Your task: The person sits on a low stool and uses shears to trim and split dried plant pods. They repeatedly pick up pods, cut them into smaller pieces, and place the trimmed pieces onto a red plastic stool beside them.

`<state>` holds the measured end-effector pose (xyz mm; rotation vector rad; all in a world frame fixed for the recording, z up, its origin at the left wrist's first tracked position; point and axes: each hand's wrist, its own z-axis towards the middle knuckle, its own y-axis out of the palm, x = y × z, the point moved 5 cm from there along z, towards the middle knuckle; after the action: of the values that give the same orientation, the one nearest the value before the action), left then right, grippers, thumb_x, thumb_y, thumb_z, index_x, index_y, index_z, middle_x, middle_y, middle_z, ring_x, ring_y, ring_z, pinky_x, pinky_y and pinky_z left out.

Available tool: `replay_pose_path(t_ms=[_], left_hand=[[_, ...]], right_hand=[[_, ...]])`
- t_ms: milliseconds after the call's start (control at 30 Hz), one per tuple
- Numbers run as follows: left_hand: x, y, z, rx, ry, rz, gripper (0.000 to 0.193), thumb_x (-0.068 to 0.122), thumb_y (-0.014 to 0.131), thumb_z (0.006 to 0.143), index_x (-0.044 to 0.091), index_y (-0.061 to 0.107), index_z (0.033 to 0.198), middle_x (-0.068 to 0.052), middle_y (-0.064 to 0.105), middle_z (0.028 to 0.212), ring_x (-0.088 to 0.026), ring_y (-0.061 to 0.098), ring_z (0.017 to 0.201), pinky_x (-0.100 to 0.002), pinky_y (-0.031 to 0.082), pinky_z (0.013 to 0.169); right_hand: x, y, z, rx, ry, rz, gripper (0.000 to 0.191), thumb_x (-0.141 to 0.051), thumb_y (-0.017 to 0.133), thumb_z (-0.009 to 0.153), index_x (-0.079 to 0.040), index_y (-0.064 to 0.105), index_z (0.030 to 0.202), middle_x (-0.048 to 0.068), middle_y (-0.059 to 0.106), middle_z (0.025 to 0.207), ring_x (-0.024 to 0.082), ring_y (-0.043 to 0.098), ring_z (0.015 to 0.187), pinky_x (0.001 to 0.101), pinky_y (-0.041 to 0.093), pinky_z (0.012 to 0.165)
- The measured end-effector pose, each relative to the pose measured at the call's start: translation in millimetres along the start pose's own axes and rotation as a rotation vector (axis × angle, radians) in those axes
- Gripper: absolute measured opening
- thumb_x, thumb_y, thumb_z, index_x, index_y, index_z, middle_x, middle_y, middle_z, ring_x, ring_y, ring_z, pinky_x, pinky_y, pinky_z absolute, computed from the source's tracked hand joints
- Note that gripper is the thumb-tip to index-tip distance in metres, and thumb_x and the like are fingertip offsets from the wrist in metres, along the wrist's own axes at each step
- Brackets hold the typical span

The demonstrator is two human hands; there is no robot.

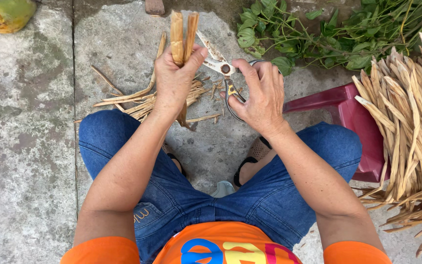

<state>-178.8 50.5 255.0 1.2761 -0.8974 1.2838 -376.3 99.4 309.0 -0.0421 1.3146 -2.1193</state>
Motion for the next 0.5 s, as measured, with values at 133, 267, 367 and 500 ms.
replay_pose_path(t_ms=[133,267,367,500], left_hand=[[-2,-19,12,0.089,-0.061,-0.065,0.015,0.02,0.077,0.098,0.007,0.071,0.101,0.004,0.062,0.075,-0.005,0.052,0.062,-0.019,0.042,0.052],[12,-33,21,0.139,0.067,-0.087,0.03,0.032,0.077,0.101,0.007,0.065,0.113,0.004,0.057,0.081,-0.003,0.042,0.059,-0.02,0.033,0.048],[11,-26,16,0.072,-0.022,-0.007,0.046,0.057,0.056,0.105,0.015,0.061,0.123,0.005,0.06,0.087,0.001,0.049,0.058,-0.017,0.04,0.044],[3,-5,0,-0.018,-0.116,-0.01,0.052,0.057,0.056,0.1,0.012,0.068,0.123,0.002,0.058,0.091,-0.001,0.049,0.059,-0.018,0.043,0.045]], right_hand=[[3,1,-1,0.009,0.002,0.021,0.075,-0.029,0.096,0.074,-0.018,0.058,0.137,0.007,0.051,0.105,0.026,0.052,0.098,0.0422,0.042,0.084],[16,7,-2,0.011,0.101,0.189,0.072,-0.025,0.097,0.079,-0.018,0.056,0.138,0.004,0.054,0.111,0.02,0.056,0.103,0.0363,0.048,0.086],[32,19,-5,-0.039,0.33,0.562,0.064,-0.018,0.092,0.083,-0.019,0.056,0.136,0.001,0.056,0.121,0.012,0.059,0.105,0.0289,0.054,0.087],[37,28,-11,-0.067,0.421,0.821,0.068,-0.021,0.09,0.088,-0.017,0.051,0.144,-0.001,0.054,0.117,0.011,0.055,0.109,0.0272,0.052,0.094]])
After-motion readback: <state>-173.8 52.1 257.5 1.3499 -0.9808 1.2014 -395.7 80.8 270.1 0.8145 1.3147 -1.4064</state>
